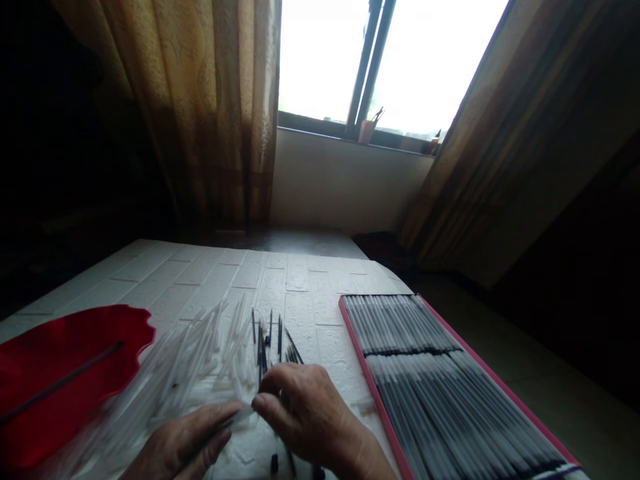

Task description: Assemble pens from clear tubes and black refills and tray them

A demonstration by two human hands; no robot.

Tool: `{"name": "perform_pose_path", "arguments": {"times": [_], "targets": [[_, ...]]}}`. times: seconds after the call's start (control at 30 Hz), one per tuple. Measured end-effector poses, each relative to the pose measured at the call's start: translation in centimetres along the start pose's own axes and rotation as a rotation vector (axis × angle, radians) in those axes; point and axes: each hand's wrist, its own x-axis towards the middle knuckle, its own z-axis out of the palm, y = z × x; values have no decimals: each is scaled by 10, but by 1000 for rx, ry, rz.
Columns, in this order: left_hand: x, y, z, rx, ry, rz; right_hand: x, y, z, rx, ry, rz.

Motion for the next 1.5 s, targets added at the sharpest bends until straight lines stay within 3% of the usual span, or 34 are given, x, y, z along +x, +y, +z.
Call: {"name": "perform_pose_path", "arguments": {"times": [0.17,0.27,0.4,0.83,1.13,1.5], "targets": [[-2,-5,3,2,18,20,-1,-2,-8,194,-15,10],[-2,-6,2,24,58,37,-1,1,-10,186,20,4],[1,0,-1,29,20,-58,-1,5,-13,172,64,27],[-4,-6,5,8,57,-57,0,1,-6,-111,8,48],[-7,-11,6,1,49,-50,1,9,-6,-27,-26,68],[-7,-10,5,-17,33,-64,-1,-4,-17,0,-35,77]]}}
